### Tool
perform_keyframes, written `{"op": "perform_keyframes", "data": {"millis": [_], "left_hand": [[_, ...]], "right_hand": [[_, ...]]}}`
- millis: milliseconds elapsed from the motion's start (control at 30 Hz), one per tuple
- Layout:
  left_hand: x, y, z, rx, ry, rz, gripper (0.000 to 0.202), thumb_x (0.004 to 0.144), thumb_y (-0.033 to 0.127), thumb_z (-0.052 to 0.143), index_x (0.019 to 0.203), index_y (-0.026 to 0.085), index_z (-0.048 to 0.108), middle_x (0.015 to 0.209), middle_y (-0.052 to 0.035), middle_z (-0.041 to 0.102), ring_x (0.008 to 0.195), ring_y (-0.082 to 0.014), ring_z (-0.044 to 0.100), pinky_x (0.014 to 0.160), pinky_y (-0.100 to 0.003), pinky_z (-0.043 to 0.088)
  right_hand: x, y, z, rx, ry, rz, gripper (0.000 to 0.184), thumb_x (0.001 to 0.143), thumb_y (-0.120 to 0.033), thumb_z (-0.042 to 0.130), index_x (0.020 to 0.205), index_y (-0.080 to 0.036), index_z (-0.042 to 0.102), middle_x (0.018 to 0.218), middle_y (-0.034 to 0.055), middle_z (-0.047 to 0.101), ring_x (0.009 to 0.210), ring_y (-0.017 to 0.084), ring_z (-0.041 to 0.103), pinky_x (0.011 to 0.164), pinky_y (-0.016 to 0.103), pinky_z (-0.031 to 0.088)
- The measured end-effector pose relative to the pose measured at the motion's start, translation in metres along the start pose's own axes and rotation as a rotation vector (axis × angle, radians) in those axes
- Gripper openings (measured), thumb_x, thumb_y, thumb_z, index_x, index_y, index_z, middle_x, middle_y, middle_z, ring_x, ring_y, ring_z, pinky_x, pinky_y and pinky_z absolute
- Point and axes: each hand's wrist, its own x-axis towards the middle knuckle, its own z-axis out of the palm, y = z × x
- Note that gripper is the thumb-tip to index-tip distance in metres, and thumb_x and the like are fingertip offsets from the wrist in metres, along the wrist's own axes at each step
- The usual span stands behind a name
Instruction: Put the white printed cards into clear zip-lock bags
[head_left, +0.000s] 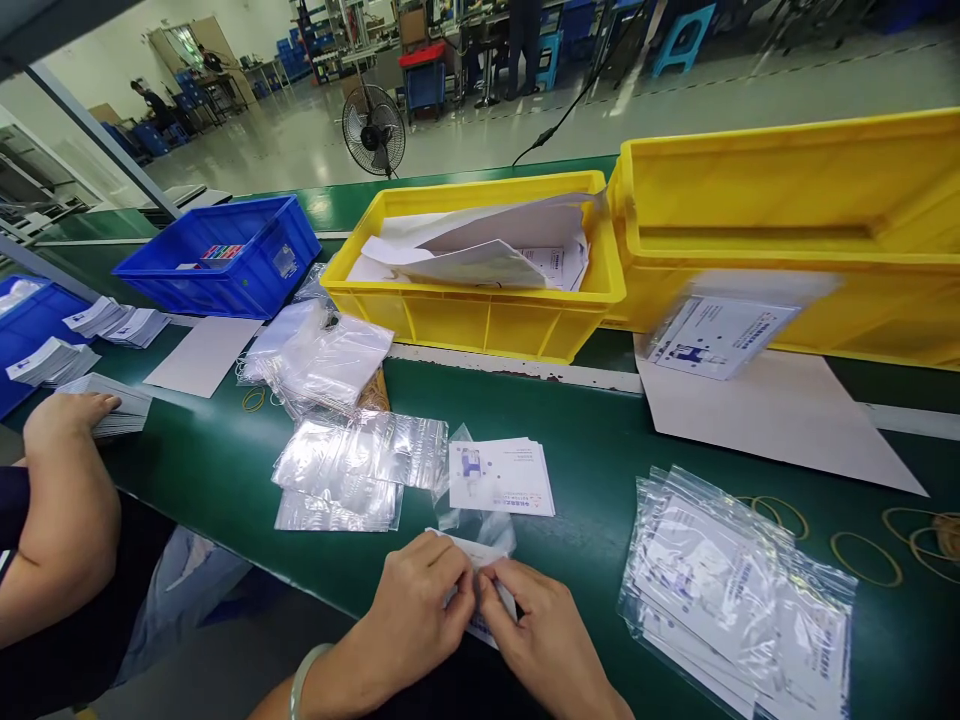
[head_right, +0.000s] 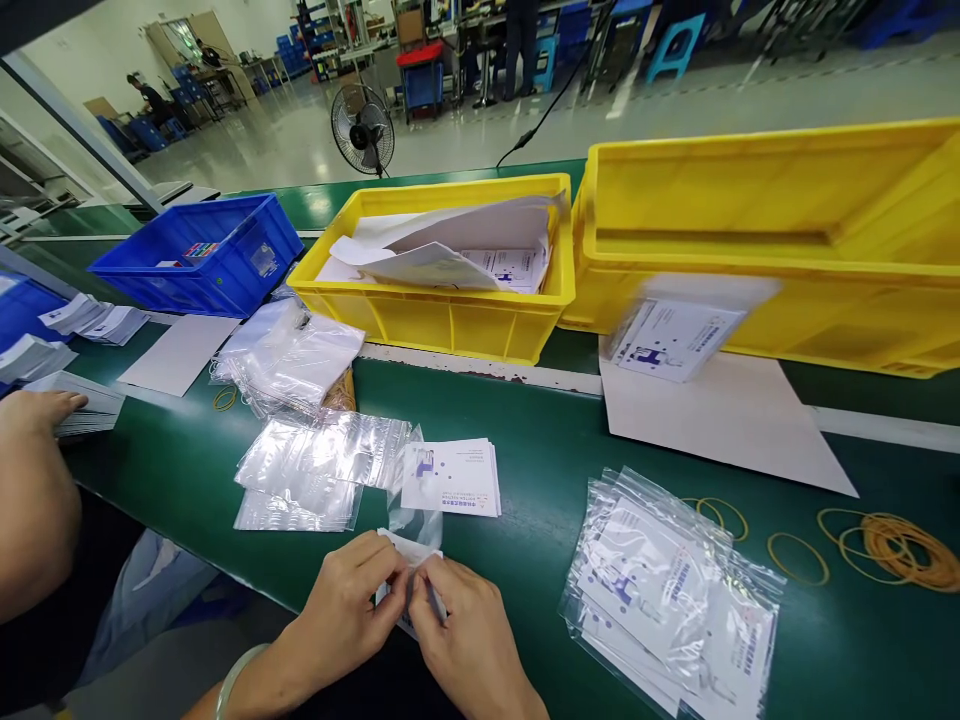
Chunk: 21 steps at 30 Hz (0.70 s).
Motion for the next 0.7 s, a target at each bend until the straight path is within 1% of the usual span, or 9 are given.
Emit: {"op": "perform_keyframes", "data": {"millis": [67,133,233,300,400,467,567,633,700], "left_hand": [[0.002,-0.003,-0.005,0.094,0.117,-0.034,0.024,0.087,0.006,0.045,0.068,0.020,0.048,0.063,0.0001,0.053,0.060,-0.0146,0.050,0.055,-0.026,0.035],[0.004,-0.005,-0.010,0.125,0.148,-0.036,0.023,0.085,0.005,0.046,0.068,0.020,0.046,0.062,0.0010,0.051,0.059,-0.0146,0.048,0.054,-0.026,0.035],[0.002,0.000,-0.013,0.082,-0.007,0.076,0.020,0.080,0.007,0.048,0.066,0.021,0.044,0.061,0.0012,0.051,0.059,-0.0148,0.047,0.053,-0.027,0.033],[0.001,0.005,-0.011,0.025,-0.103,0.141,0.017,0.078,0.008,0.048,0.068,0.020,0.045,0.063,0.0008,0.053,0.059,-0.0148,0.048,0.054,-0.027,0.033],[0.001,0.010,-0.008,-0.048,-0.134,0.149,0.016,0.078,0.008,0.047,0.069,0.020,0.044,0.063,0.0012,0.054,0.059,-0.0135,0.048,0.055,-0.026,0.035],[0.003,0.008,-0.012,-0.067,-0.101,0.099,0.018,0.079,0.008,0.045,0.066,0.020,0.041,0.061,0.0019,0.052,0.057,-0.0122,0.048,0.054,-0.024,0.034],[0.006,0.002,-0.023,-0.028,0.005,-0.025,0.023,0.080,0.007,0.045,0.063,0.020,0.037,0.056,0.0033,0.048,0.053,-0.0100,0.046,0.051,-0.022,0.031],[0.007,-0.002,-0.029,0.018,0.064,-0.084,0.023,0.080,0.007,0.045,0.061,0.020,0.038,0.055,0.0039,0.047,0.051,-0.0091,0.045,0.049,-0.021,0.031],[0.008,-0.003,-0.031,0.060,0.096,-0.100,0.022,0.079,0.007,0.044,0.061,0.020,0.040,0.055,0.0038,0.047,0.051,-0.0091,0.045,0.050,-0.021,0.032]], "right_hand": [[-0.002,0.000,0.000,0.003,-0.044,0.025,0.030,0.093,-0.019,0.040,0.065,-0.023,0.049,0.056,-0.0032,0.057,0.048,0.012,0.053,0.048,0.021,0.039],[-0.004,0.001,-0.002,0.027,-0.104,0.058,0.029,0.095,-0.021,0.041,0.069,-0.023,0.052,0.060,-0.0030,0.060,0.049,0.012,0.055,0.049,0.021,0.040],[-0.005,0.003,-0.007,0.034,-0.097,0.096,0.023,0.096,-0.030,0.046,0.076,-0.024,0.056,0.061,-0.0037,0.062,0.049,0.014,0.056,0.051,0.023,0.042],[-0.004,0.003,-0.009,0.015,-0.055,0.100,0.022,0.095,-0.029,0.046,0.075,-0.025,0.054,0.060,-0.0044,0.061,0.048,0.014,0.056,0.051,0.024,0.042],[-0.002,0.003,-0.011,-0.006,-0.078,0.066,0.028,0.096,-0.023,0.041,0.069,-0.025,0.049,0.059,-0.0046,0.060,0.047,0.013,0.055,0.049,0.023,0.040],[-0.003,0.006,-0.011,-0.019,-0.078,0.053,0.029,0.095,-0.022,0.041,0.067,-0.025,0.048,0.058,-0.0043,0.059,0.048,0.013,0.056,0.049,0.023,0.040],[-0.008,0.014,-0.015,-0.009,-0.011,0.112,0.029,0.097,-0.028,0.042,0.069,-0.025,0.051,0.060,-0.0034,0.061,0.048,0.013,0.055,0.049,0.023,0.040],[-0.015,0.017,-0.022,0.070,0.015,0.172,0.028,0.098,-0.034,0.045,0.074,-0.026,0.057,0.064,-0.0019,0.064,0.048,0.014,0.056,0.047,0.023,0.041],[-0.026,0.016,-0.033,0.160,0.074,0.232,0.026,0.097,-0.043,0.048,0.084,-0.027,0.064,0.069,0.0010,0.068,0.051,0.016,0.059,0.045,0.023,0.044]]}}
